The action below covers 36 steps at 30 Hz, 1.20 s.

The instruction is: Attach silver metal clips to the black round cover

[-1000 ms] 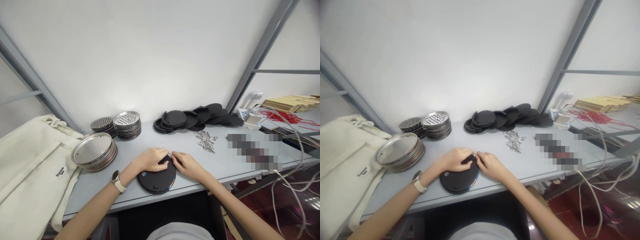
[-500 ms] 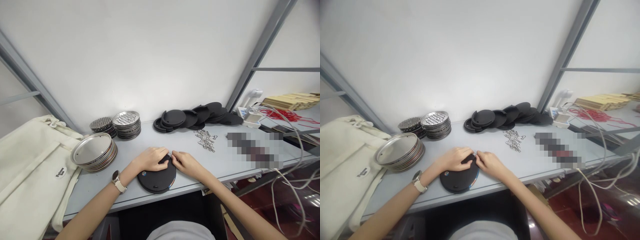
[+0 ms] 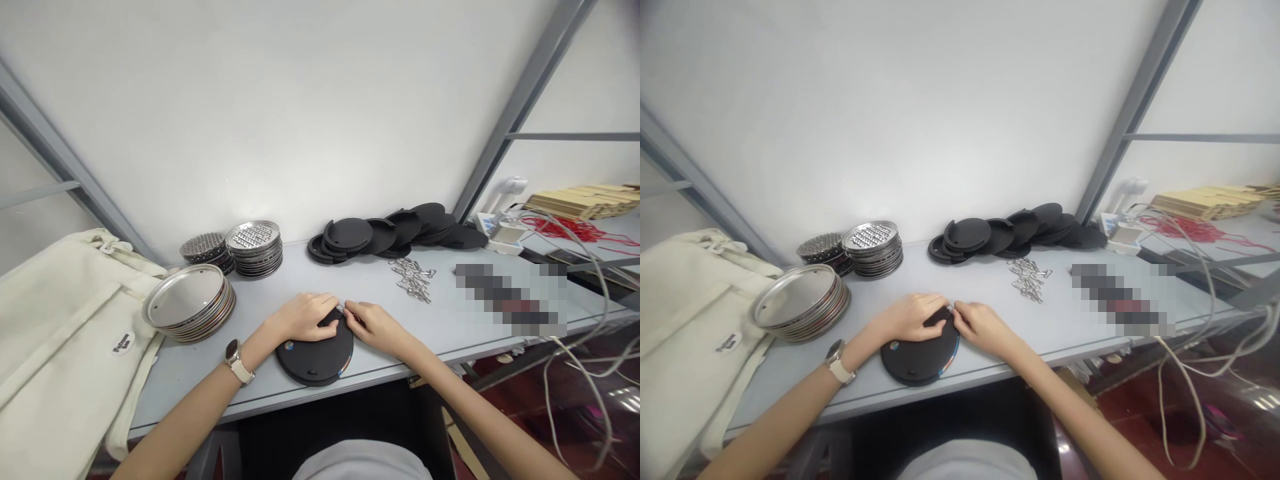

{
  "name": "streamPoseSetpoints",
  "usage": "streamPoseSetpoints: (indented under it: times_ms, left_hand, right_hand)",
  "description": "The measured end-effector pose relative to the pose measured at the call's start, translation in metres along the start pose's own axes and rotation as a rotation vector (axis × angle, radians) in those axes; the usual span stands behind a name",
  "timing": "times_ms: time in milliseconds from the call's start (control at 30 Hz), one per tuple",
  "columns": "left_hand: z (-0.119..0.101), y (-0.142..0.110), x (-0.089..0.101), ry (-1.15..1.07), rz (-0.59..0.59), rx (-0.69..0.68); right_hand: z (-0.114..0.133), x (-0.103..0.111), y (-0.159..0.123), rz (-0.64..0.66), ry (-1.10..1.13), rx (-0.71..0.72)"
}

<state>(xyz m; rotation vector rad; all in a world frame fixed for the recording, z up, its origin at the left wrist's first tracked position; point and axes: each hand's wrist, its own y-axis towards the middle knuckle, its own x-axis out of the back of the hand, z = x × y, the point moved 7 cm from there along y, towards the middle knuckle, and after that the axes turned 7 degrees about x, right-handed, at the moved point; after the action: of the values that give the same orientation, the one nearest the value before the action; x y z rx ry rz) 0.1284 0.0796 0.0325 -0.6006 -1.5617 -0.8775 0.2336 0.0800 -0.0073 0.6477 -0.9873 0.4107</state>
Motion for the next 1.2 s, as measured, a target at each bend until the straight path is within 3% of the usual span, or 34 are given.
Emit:
streamPoseSetpoints:
  times_ms: [1200]
  left_hand:
    - [0.0028, -0.0007, -0.001, -0.046, -0.014, 0.003]
  right_hand:
    - [0.0001, 0.0017, -0.0003, -0.002, 0.053, -0.015]
